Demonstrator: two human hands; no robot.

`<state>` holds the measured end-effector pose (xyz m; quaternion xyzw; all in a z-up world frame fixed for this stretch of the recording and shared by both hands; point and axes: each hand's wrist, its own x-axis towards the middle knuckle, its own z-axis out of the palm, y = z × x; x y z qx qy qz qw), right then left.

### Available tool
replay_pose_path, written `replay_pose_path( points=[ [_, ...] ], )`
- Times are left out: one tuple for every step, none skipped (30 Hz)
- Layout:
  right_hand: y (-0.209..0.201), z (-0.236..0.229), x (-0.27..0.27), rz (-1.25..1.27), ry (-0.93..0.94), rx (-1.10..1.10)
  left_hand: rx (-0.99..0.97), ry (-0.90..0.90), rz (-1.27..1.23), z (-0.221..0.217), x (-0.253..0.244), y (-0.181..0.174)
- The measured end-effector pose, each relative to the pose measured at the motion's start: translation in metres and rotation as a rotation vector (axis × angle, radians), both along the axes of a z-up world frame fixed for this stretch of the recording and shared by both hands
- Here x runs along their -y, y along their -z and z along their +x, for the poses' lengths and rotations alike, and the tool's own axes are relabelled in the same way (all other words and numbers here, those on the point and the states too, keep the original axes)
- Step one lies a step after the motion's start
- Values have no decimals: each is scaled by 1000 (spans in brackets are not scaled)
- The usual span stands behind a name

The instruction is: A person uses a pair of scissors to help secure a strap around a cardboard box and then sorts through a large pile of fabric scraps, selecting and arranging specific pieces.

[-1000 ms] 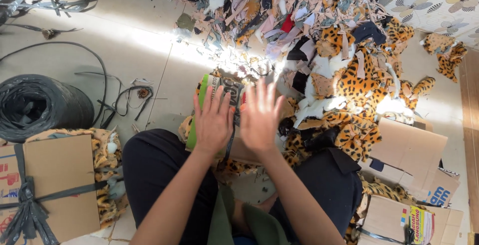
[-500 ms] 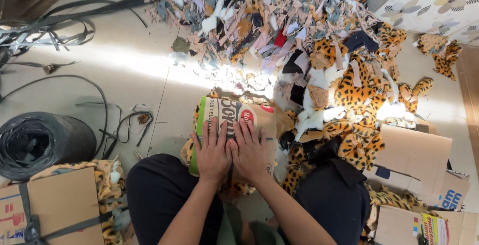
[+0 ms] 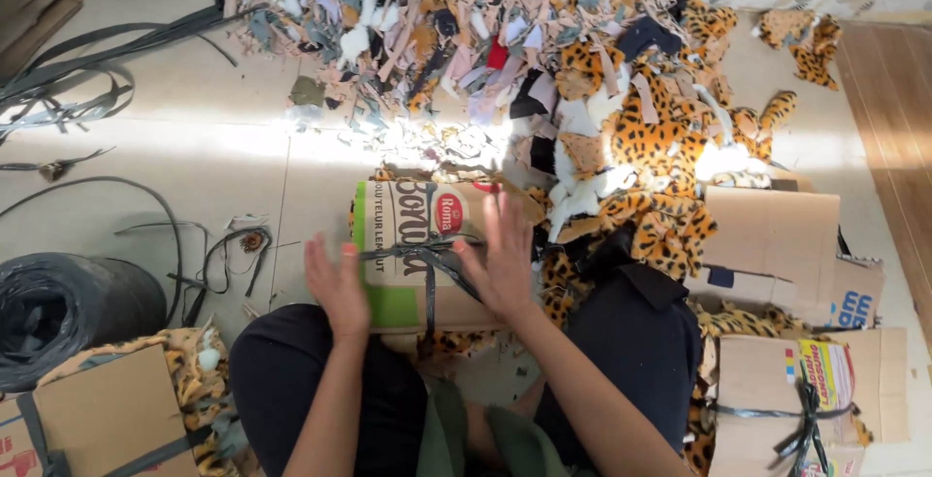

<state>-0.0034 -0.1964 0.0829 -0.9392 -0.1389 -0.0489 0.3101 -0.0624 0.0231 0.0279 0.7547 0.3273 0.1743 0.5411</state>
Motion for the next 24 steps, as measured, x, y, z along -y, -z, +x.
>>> replay_pose_path(
  points=[
    [12,-2,10,1,11,-2,-2,11,1,2,-2,0],
    [24,-2,19,99,38,-92,-47,-34,-297,6,-3,-1],
    [36,-3,28,198,64,-181,-95,-80,-594,11,-5,-2],
    [35,-3,28,203,71,-176,-93,-71,-590,12,-2,3],
    [33,-3,27,324,94,-302,-261,34,-460,13,1,8],
    [32,-4,26,447,115,-432,-428,135,-323,12,3,13],
    [31,-4,26,452,121,-429,-428,141,-317,13,-2,20],
    [30,-3,26,553,215,-550,-493,124,-312,16,-6,27],
    [29,-2,27,653,309,-671,-557,107,-306,18,-11,33],
    [18,-4,26,659,312,-668,-555,111,-301,19,-7,5],
    [8,-6,25,724,353,-837,-590,158,-352,20,-3,-23],
    [-1,-10,24,787,391,-1010,-626,204,-404,18,2,-51],
    [11,-5,25,792,391,-1011,-627,205,-399,21,-1,-39],
    [23,-3,26,845,398,-1056,-651,234,-364,22,-3,-28],
    [36,-2,27,899,405,-1101,-675,263,-329,23,-6,-16],
    [25,-7,24,901,410,-1106,-682,265,-328,22,-5,-16],
    [13,-12,21,913,403,-1082,-681,258,-334,21,-4,-16],
    [0,-10,19,925,393,-1047,-669,256,-340,28,-1,-16],
    [14,-7,25,928,394,-1039,-663,261,-338,28,14,-53],
    [29,-5,28,934,372,-1037,-630,246,-410,27,26,-91],
    [44,-4,31,940,350,-1035,-597,231,-482,24,39,-127],
    [8,-11,28,940,354,-1044,-606,229,-483,19,36,-123],
    [-27,-17,25,901,329,-1105,-595,218,-480,14,32,-118],
    [-64,-16,21,866,299,-1152,-572,213,-473,16,28,-115]
  ],
)
